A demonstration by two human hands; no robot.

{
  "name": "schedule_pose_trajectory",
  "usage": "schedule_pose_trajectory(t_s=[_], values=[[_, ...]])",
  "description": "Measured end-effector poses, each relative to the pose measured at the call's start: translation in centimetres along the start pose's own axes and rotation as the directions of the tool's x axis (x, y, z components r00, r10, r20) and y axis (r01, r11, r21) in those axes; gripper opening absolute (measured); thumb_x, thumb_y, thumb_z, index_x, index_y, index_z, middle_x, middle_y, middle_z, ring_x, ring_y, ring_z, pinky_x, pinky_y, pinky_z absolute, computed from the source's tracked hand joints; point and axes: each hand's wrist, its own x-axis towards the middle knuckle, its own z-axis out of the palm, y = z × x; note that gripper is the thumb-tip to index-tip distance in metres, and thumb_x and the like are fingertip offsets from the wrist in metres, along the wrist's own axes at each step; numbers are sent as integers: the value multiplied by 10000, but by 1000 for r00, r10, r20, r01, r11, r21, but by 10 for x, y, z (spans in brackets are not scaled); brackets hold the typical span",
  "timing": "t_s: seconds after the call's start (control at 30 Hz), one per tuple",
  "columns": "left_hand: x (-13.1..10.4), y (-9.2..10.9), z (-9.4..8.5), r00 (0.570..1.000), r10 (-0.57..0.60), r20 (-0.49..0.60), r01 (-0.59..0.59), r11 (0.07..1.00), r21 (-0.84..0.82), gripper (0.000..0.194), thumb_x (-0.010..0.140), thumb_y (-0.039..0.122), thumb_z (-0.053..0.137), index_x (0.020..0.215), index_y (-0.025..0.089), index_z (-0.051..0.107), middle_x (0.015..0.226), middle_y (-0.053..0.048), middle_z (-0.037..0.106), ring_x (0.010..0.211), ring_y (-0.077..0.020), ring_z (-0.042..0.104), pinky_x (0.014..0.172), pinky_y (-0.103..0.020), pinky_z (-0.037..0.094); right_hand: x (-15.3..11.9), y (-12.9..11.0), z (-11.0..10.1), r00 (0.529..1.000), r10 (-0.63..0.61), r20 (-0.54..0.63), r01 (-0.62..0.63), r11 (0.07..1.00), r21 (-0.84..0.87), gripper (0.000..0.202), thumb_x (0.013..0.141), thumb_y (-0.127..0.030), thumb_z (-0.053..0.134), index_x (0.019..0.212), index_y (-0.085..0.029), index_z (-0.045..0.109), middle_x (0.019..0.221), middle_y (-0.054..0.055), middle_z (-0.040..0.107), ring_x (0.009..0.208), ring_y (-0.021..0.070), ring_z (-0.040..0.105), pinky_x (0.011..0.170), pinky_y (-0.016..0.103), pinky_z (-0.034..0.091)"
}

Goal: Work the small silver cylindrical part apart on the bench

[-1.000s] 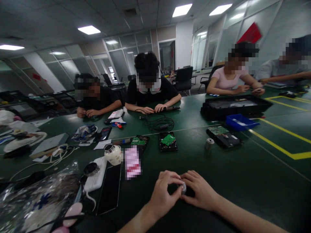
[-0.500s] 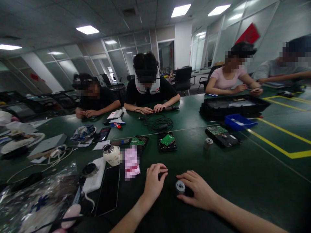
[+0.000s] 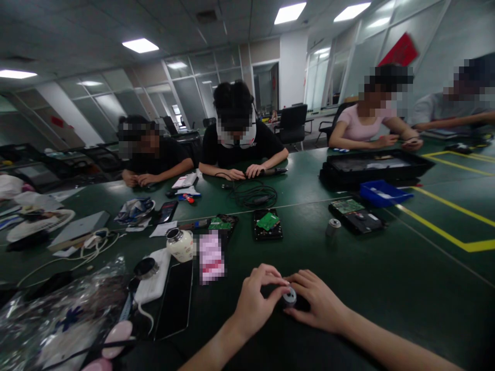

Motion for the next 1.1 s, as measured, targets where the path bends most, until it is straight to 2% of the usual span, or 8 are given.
schedule_pose_trajectory(t_s=[0.23,0.37,0.47,0.63,0.73,0.87,1.0,1.1], values=[[-6,6,5,998,-2,67,5,999,-44,172,815,131,703,903,244,608,887,7,723,915,-211,677,835,-325,532,-1,1,2,1000,-5,-5,5,1000,23,311,821,-396,652,1075,-216,656,1104,82,657,967,255,575,883,418,419],[-6,13,-1,984,126,122,-128,992,8,267,838,80,607,1032,259,650,1060,-35,670,1053,-222,613,944,-361,485,0,0,2,1000,0,2,0,1000,0,255,821,-386,639,1006,-211,659,1017,78,657,916,250,569,819,399,432],[-7,14,0,990,122,71,-126,991,49,376,782,112,678,1129,242,615,1150,-71,624,1138,-264,547,990,-414,447,0,-1,1,1000,11,7,-11,1000,-10,229,819,-368,627,977,-205,652,975,79,654,890,248,563,792,391,435],[-5,5,7,997,42,-57,-35,992,117,152,724,170,780,810,212,662,965,-51,660,961,-263,599,869,-410,480,-1,0,2,1000,15,8,-15,1000,20,243,823,-386,638,1000,-219,649,1109,79,646,971,258,560,857,405,418],[-6,6,6,995,95,-10,-94,992,83,134,779,122,694,866,223,685,981,-46,660,945,-238,610,855,-377,486,-1,0,3,1000,13,12,-13,1000,22,244,818,-378,639,999,-214,643,1088,78,649,947,255,562,842,405,420],[-7,10,5,990,132,44,-134,989,58,303,764,134,707,1043,245,668,1070,-54,640,1025,-249,585,910,-386,469,-1,1,4,1000,0,10,0,1000,10,234,806,-331,628,1004,-206,638,1017,77,649,898,244,559,812,396,423],[-7,5,9,996,72,-62,-65,993,102,198,707,151,793,855,217,679,972,-46,662,963,-256,595,872,-395,473,-2,2,5,1000,12,3,-12,1000,21,246,809,-357,644,1005,-209,643,1085,80,648,959,256,559,861,411,411],[-7,2,10,995,80,-64,-74,993,94,124,738,138,765,800,222,698,934,-34,665,909,-233,613,845,-369,485,-2,3,5,1000,17,7,-17,999,34,268,818,-393,649,1021,-218,649,1128,79,643,988,261,558,884,418,405]])
